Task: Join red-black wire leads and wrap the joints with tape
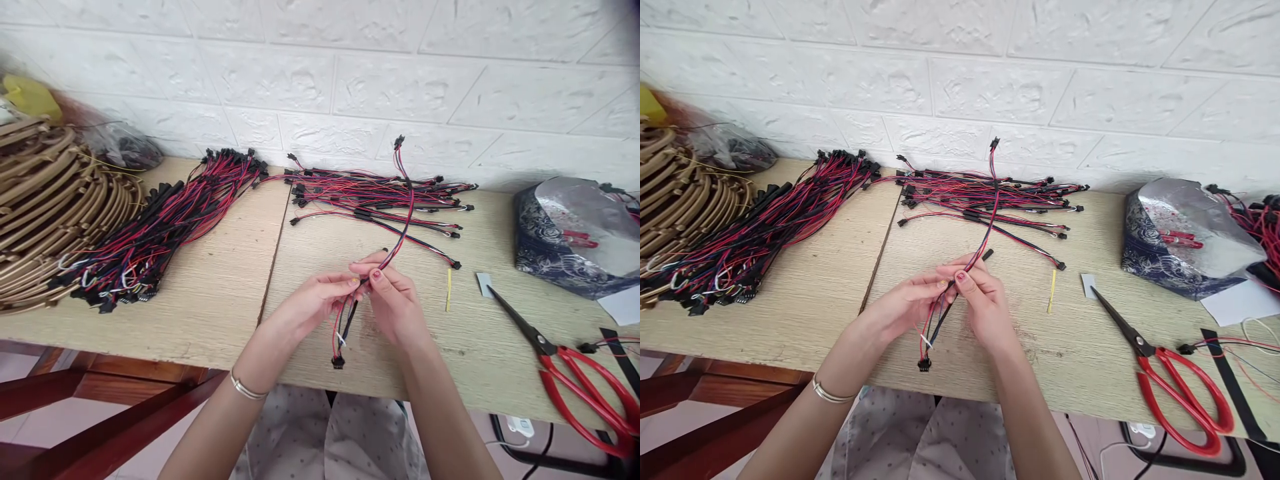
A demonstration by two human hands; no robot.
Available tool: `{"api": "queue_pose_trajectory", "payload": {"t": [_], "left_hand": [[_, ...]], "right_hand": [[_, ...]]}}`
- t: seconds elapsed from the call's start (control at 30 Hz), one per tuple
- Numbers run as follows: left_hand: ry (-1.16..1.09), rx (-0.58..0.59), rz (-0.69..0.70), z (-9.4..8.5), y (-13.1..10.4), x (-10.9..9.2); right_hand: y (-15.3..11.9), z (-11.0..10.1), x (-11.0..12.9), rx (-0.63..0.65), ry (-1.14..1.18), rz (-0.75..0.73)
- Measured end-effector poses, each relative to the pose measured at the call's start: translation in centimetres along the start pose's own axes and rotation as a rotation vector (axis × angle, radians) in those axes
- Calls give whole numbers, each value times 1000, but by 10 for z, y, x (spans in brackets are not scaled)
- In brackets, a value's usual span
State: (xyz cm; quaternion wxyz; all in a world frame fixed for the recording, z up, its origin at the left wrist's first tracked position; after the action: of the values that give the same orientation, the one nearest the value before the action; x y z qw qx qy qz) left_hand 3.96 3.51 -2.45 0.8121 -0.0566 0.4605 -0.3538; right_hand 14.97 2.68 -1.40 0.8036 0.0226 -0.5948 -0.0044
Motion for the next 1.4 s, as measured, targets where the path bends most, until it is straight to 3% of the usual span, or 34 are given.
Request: {"api": "queue_pose_trajectory", "payload": {"t": [0.1,0.2,0.4,0.47,0.57,0.77,0.9,1.13,1.4], "left_hand": [[48,-29,-7,-2,-4,1],[102,-115,83,-2,-8,-4],[609,-410,478,3,-22,-24],[725,-455,566,5,-24,-28],[768,-422,572,6,-22,-27],[542,-319,337,-3,-13,-22],[582,-289,292,0,-11,-25],[1054,-418,648,12,-18,-38],[1290,-383,681,18,-20,-29]], "right_hand": [[0,1,-1,11,-7,10],[1,-1,-4,-10,-85,-5],[3,-2,-2,-79,-163,-39],[3,-2,-2,-89,-138,-35],[4,-5,-6,-112,-114,-8],[7,-8,-16,-140,-24,52],[8,-8,-15,-172,41,56],[9,-6,-9,-202,-10,75],[10,-4,-2,-228,-207,-46]]}}
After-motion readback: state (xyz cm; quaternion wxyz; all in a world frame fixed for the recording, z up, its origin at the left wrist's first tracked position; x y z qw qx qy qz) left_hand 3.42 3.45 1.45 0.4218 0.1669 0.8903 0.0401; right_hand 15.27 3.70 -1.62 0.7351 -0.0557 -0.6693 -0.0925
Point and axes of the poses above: each hand's wrist, its own y-axis towards the middle knuckle, its own z-axis out of the palm, x = y × z, the point moved 5 cm from there along y, towards the middle knuckle, and after that the axes turned 1 degree about y, right-handed, at the moved point
